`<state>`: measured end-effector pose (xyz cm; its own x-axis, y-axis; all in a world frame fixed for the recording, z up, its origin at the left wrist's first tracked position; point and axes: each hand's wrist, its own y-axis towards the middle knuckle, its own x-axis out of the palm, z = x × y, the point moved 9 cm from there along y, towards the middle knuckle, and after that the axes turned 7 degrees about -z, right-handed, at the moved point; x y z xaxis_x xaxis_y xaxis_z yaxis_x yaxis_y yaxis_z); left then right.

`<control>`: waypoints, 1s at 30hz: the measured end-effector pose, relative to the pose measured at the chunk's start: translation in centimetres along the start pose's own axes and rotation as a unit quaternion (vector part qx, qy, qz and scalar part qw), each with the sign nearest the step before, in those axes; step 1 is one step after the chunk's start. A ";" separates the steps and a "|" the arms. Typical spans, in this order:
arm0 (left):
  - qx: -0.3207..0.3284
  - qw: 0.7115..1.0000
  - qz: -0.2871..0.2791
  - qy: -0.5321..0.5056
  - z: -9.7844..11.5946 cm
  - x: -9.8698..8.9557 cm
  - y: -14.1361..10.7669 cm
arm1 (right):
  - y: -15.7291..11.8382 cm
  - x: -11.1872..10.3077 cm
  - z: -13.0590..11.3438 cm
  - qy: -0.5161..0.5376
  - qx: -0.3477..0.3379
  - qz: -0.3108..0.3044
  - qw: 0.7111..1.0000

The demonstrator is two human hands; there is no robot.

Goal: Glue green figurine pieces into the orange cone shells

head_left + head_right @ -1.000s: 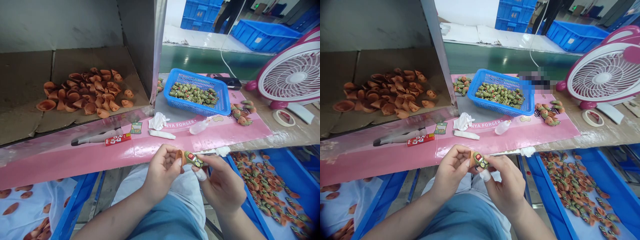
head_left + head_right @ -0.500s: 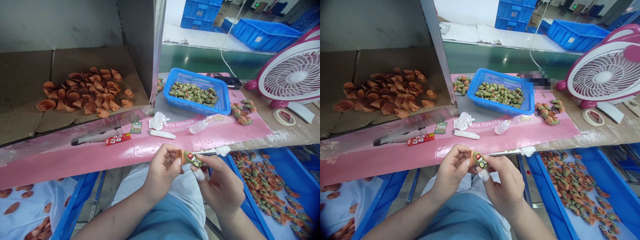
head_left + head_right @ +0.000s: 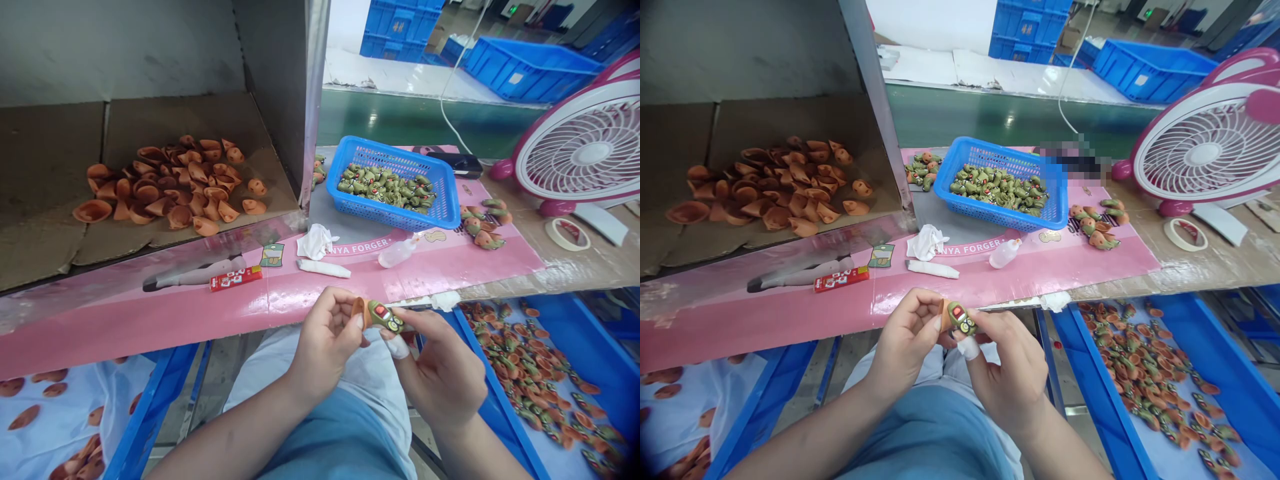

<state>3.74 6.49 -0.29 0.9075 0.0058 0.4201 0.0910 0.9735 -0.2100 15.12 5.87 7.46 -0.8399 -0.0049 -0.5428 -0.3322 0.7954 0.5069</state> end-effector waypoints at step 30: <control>0.005 0.999 -0.037 -0.004 0.1 0.1 0.7 | 0.4 0.6 1.7 0.024 0.054 -0.056 0.997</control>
<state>3.83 7.18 -0.35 0.8946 -0.0648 0.4421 0.1539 0.9736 -0.1687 15.23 7.16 6.20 -0.8203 -0.1251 -0.5580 -0.3794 0.8492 0.3674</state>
